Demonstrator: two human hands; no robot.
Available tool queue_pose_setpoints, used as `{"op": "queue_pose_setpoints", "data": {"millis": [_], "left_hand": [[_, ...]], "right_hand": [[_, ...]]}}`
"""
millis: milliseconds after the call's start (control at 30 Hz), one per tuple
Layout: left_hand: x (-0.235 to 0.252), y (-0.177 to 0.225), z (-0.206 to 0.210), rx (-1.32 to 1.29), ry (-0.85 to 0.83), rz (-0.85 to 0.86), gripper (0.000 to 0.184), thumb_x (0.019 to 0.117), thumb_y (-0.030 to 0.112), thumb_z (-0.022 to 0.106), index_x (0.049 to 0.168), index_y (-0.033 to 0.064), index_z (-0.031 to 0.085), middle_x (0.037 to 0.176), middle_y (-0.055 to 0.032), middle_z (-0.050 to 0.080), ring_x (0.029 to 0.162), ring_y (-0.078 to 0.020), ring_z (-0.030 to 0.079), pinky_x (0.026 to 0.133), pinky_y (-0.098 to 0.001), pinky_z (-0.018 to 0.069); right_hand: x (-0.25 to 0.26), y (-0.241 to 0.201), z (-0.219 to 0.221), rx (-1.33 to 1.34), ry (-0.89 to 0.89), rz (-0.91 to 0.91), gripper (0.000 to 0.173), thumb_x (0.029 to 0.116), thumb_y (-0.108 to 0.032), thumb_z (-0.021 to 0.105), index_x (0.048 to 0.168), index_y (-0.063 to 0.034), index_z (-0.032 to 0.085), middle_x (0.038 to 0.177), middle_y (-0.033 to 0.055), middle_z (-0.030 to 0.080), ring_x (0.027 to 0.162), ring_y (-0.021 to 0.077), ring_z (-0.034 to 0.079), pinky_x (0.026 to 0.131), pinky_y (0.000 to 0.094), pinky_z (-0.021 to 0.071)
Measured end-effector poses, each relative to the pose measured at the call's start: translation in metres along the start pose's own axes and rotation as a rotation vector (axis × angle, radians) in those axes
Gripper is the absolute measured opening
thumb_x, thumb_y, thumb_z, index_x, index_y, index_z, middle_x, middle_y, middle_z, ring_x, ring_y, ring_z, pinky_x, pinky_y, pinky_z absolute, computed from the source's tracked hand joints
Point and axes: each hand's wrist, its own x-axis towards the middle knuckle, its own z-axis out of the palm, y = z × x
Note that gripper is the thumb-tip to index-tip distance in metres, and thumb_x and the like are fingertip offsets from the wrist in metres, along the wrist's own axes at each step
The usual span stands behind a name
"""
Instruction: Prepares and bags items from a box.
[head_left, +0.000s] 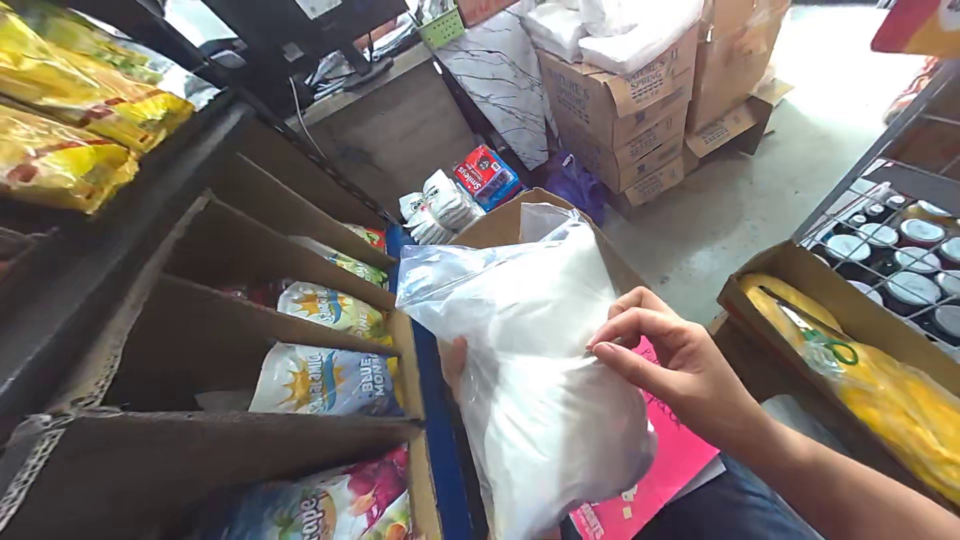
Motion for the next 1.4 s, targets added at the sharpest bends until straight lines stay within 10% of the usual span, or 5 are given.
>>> {"op": "queue_pose_setpoints", "data": {"millis": [200, 367, 533, 733, 1400], "left_hand": [[-0.027, -0.042, -0.055, -0.187, -0.436, -0.078, 0.040, 0.1122, 0.029, 0.034, 0.143, 0.0130, 0.054, 0.132, 0.0026, 0.065, 0.121, -0.0051, 0.061, 0.104, -0.0272, 0.0505], [-0.027, -0.009, -0.001, -0.364, -0.072, -0.130, 0.047, 0.1098, 0.011, 0.018, 0.085, 0.0075, 0.058, 0.075, 0.0024, 0.070, 0.078, -0.0026, 0.070, 0.073, -0.0190, 0.0583], [-0.003, -0.057, -0.067, -0.477, -0.511, -0.139, 0.020, 0.1006, 0.027, 0.060, 0.108, 0.0209, 0.077, 0.100, 0.0067, 0.077, 0.093, 0.0005, 0.071, 0.084, -0.0187, 0.0567], [-0.033, 0.031, 0.005, -0.291, -0.140, -0.233, 0.046, 0.1036, -0.004, 0.018, 0.080, 0.0084, 0.055, 0.068, 0.0074, 0.069, 0.067, 0.0054, 0.066, 0.068, -0.0121, 0.0547], [-0.064, 0.021, 0.017, -0.387, -0.207, -0.346, 0.037, 0.1043, 0.003, 0.036, 0.083, 0.0091, 0.065, 0.076, 0.0017, 0.074, 0.073, -0.0004, 0.071, 0.070, -0.0166, 0.0581]], "right_hand": [[0.000, -0.005, 0.007, -0.221, 0.052, -0.172, 0.010, 0.0940, -0.020, 0.071, 0.097, -0.0122, 0.077, 0.095, -0.0030, 0.057, 0.095, -0.0043, 0.053, 0.083, 0.0085, 0.0434], [-0.004, -0.007, 0.008, -0.624, 0.145, -0.441, 0.011, 0.0969, -0.026, 0.069, 0.100, -0.0193, 0.078, 0.086, 0.0084, 0.064, 0.083, 0.0136, 0.058, 0.080, 0.0275, 0.0435], [-0.012, -0.014, 0.010, -0.867, 0.203, -0.536, 0.011, 0.1006, -0.028, 0.064, 0.103, -0.0208, 0.072, 0.093, 0.0025, 0.056, 0.090, 0.0135, 0.050, 0.083, 0.0276, 0.0354], [-0.011, -0.019, 0.003, -0.737, 0.165, -0.397, 0.026, 0.0961, -0.033, 0.069, 0.109, -0.0108, 0.063, 0.099, 0.0069, 0.064, 0.093, 0.0139, 0.058, 0.081, 0.0247, 0.0443], [-0.023, -0.016, -0.028, -0.407, 0.124, -0.048, 0.040, 0.0863, -0.035, 0.077, 0.104, -0.0038, 0.060, 0.097, -0.0016, 0.057, 0.089, -0.0057, 0.052, 0.079, 0.0080, 0.0414]]}}
